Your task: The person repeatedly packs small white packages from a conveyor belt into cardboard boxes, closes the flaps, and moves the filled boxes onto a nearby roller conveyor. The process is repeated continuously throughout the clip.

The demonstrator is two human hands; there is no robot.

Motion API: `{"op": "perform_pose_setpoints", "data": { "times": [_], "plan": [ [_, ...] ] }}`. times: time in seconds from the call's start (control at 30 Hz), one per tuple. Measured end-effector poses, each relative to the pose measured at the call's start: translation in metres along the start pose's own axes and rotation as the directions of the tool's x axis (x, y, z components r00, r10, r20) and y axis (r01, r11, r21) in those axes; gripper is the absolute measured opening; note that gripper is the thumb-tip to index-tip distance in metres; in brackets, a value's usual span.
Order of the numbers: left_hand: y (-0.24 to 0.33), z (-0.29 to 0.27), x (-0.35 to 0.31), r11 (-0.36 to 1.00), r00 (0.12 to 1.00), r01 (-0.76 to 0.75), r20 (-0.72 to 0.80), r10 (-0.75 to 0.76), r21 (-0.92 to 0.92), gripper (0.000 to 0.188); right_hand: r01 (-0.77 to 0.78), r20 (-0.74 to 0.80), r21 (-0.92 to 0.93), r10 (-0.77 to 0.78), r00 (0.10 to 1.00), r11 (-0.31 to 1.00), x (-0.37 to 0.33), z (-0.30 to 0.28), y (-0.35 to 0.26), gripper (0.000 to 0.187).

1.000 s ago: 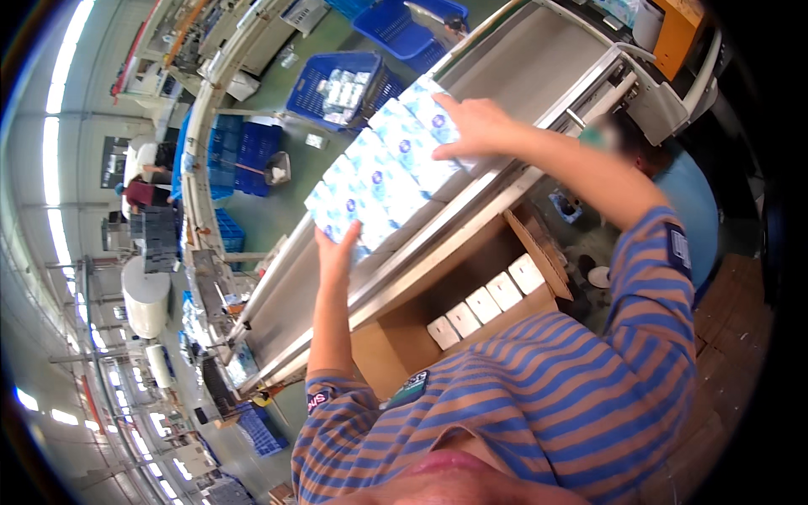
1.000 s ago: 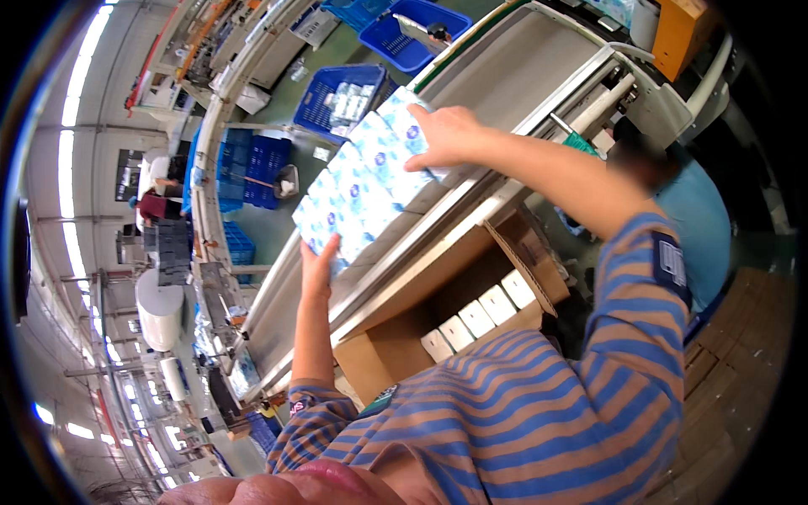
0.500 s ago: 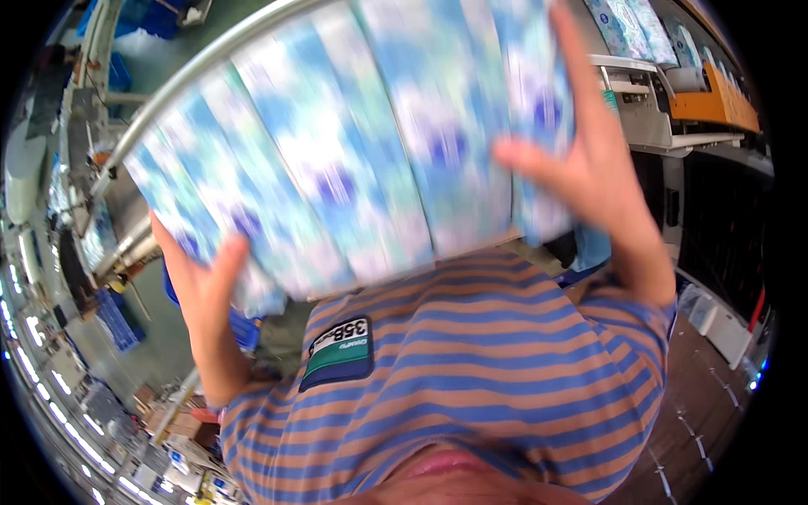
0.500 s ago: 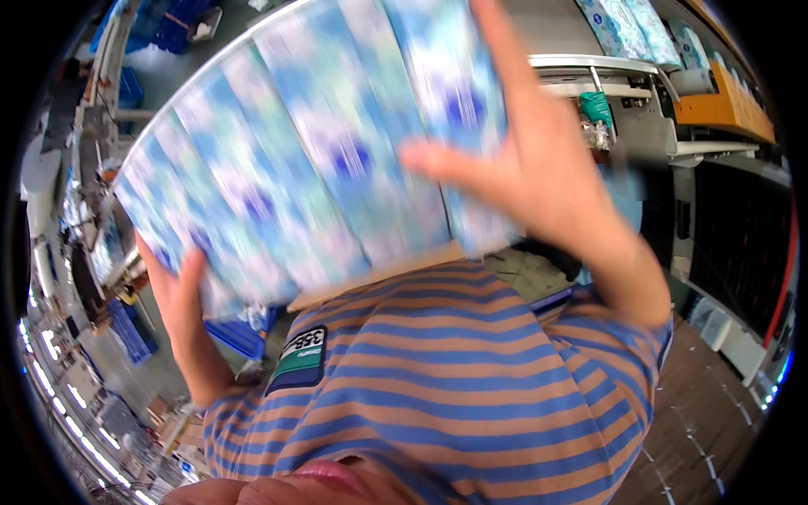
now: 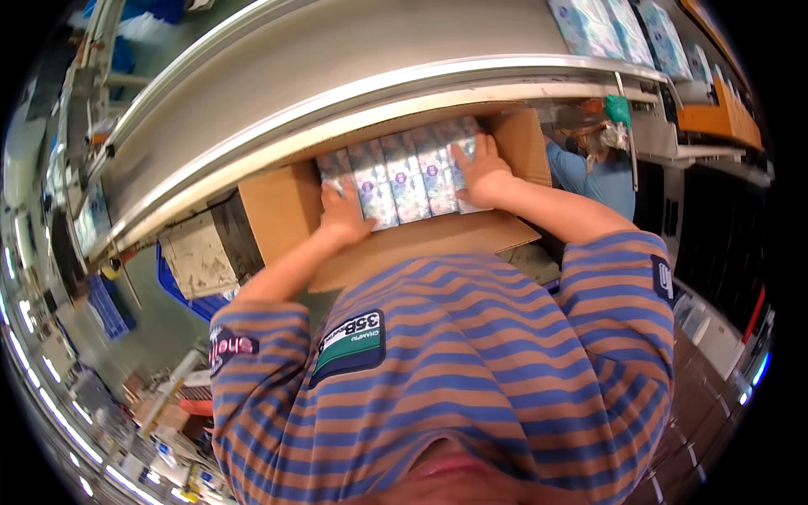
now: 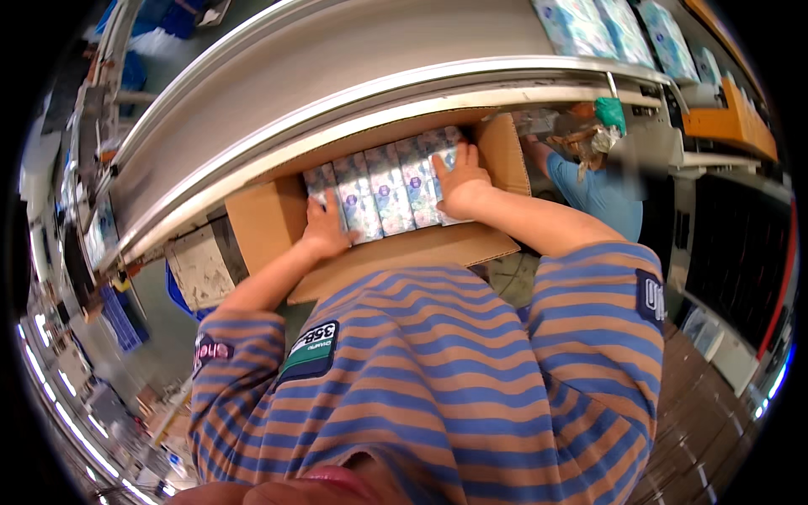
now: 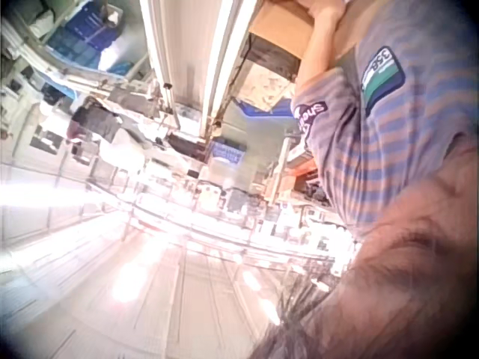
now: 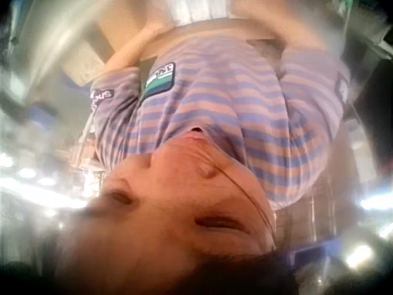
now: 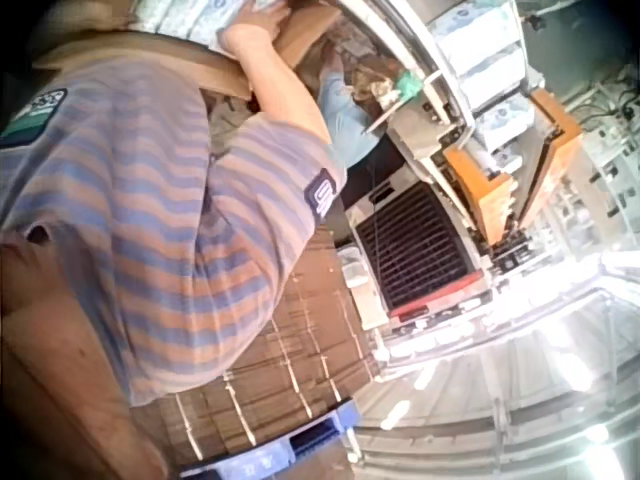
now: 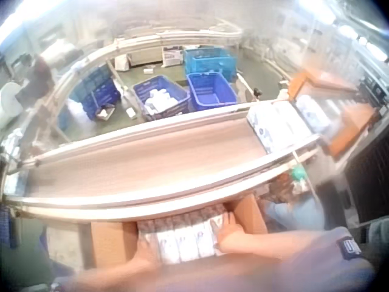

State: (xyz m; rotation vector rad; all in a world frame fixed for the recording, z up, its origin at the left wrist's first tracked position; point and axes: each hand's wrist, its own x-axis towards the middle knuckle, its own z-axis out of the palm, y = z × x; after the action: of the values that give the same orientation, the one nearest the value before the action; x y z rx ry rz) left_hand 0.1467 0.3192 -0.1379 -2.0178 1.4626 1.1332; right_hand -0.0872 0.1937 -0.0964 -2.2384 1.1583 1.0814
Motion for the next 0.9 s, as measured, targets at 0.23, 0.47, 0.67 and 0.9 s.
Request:
{"op": "perform_pose_setpoints", "data": {
  "times": [0.23, 0.47, 0.67, 0.9],
  "plan": [
    [0.022, -0.027, 0.052, 0.965, 0.924, -0.238, 0.281, 0.261, -0.114, 0.101, 0.037, 0.124, 0.113, -0.051, 0.991, 0.993, 0.030, -0.010, -0.019, 0.079],
    [0.016, -0.047, 0.057, 0.867, 0.893, -0.196, 0.282, 0.351, -0.458, 0.081, 0.207, 0.305, 0.388, -0.337, 0.891, 0.898, 0.074, -0.012, -0.022, 0.065],
    [0.047, -0.069, -0.024, 0.942, 0.963, -0.245, 0.175, 0.207, 0.231, 0.090, 0.127, 0.320, -0.004, -0.119, 0.940, 0.992, 0.008, -0.029, -0.032, 0.082],
    [0.066, -0.138, -0.065, 0.754, 0.639, -0.644, -0.453, 0.622, 0.128, 0.047, 0.604, -0.480, 0.374, -0.410, 0.776, 0.704, -0.050, -0.093, -0.003, 0.041]
  ]
}}
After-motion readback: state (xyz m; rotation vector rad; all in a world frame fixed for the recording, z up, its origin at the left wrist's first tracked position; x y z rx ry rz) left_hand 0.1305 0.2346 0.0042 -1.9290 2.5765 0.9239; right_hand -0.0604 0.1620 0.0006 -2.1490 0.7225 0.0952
